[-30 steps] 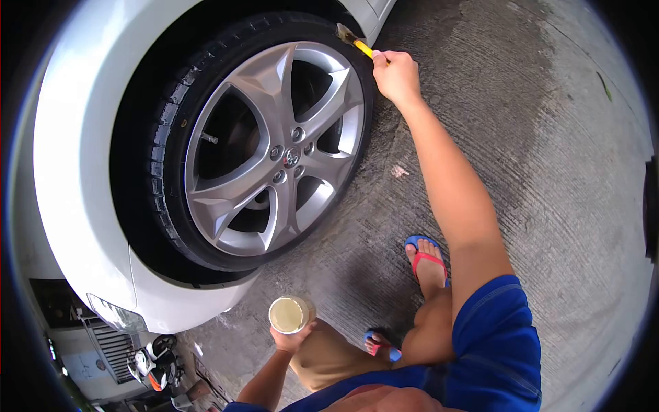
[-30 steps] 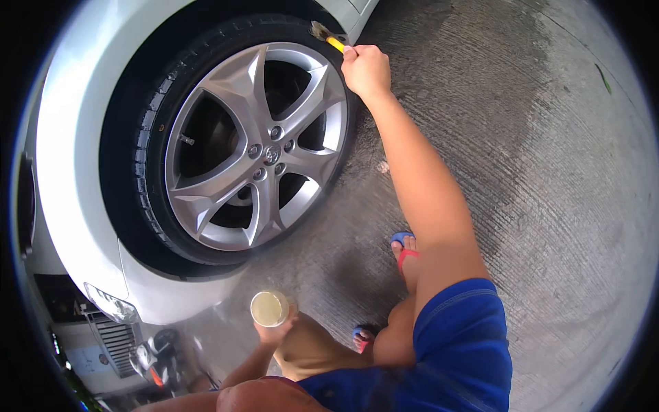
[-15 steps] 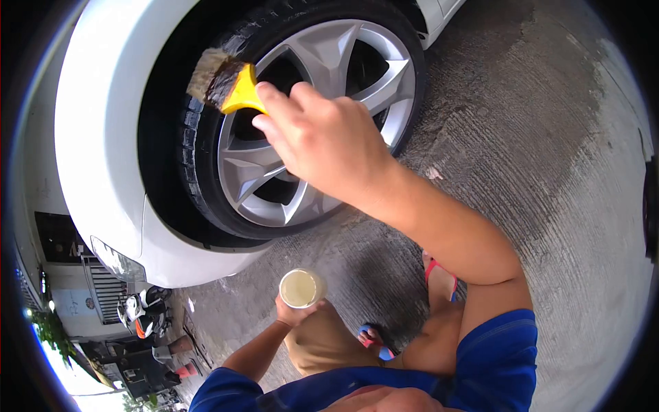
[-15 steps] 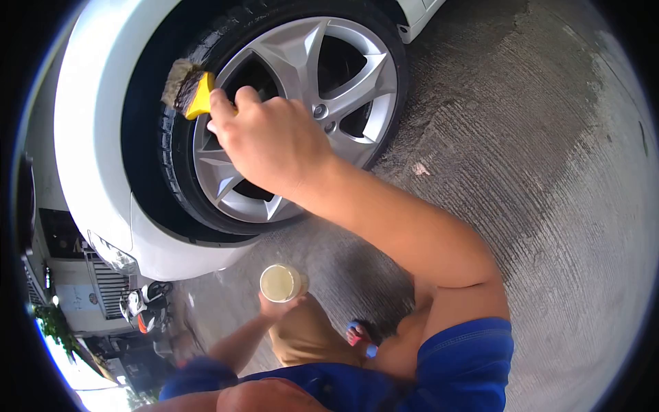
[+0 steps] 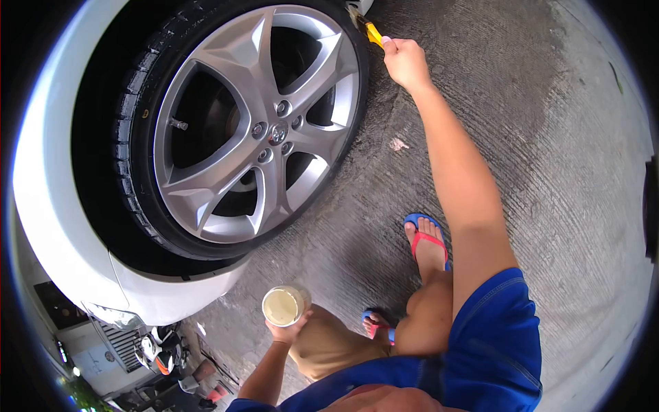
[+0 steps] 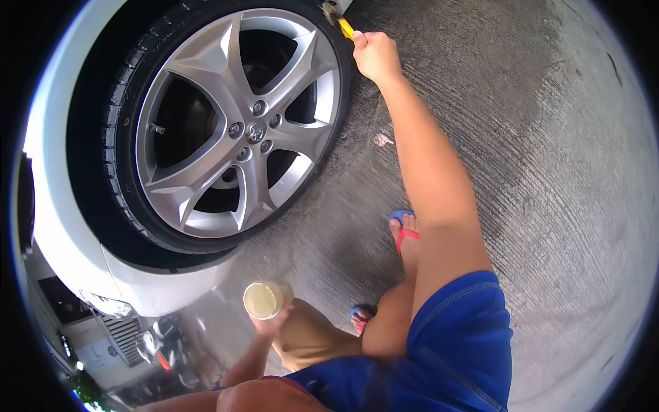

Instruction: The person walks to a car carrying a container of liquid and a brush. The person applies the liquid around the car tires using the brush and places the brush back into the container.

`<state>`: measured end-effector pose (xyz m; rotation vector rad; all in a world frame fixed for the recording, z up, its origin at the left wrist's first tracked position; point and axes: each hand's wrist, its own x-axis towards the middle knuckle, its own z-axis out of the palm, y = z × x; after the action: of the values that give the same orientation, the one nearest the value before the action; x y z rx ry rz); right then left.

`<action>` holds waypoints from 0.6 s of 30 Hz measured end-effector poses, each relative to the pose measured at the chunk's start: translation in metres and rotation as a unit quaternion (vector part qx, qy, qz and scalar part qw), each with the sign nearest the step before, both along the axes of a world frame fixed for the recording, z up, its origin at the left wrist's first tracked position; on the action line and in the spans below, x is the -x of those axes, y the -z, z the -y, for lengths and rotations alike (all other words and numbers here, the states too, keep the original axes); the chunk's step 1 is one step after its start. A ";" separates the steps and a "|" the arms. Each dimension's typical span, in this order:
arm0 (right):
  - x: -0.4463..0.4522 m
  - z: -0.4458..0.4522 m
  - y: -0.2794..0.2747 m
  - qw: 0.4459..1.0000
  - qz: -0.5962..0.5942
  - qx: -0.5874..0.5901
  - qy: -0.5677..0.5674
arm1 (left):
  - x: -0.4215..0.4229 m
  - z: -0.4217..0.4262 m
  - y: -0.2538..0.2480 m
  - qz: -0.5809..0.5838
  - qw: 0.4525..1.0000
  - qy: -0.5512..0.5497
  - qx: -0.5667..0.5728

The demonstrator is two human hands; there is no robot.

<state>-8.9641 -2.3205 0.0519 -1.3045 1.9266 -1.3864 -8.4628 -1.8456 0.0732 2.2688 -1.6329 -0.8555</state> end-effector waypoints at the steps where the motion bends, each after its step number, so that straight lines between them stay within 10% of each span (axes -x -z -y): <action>1: -0.001 0.002 0.025 0.999 0.021 -0.034 -0.003 | -0.001 -0.004 0.000 0.000 1.000 -0.005 0.001; 12: -0.048 -0.070 0.216 0.936 0.109 -0.273 -0.192 | -0.016 -0.043 0.003 -0.021 0.998 -0.051 0.005; 18: -0.075 -0.109 0.207 0.835 0.312 -0.398 -0.218 | -0.032 -0.071 0.020 -0.038 0.998 -0.058 -0.014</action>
<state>-8.8891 -2.2113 -0.1547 -0.6767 1.3609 -0.5367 -8.4304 -1.7750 0.0537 2.2939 -1.4515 -0.9303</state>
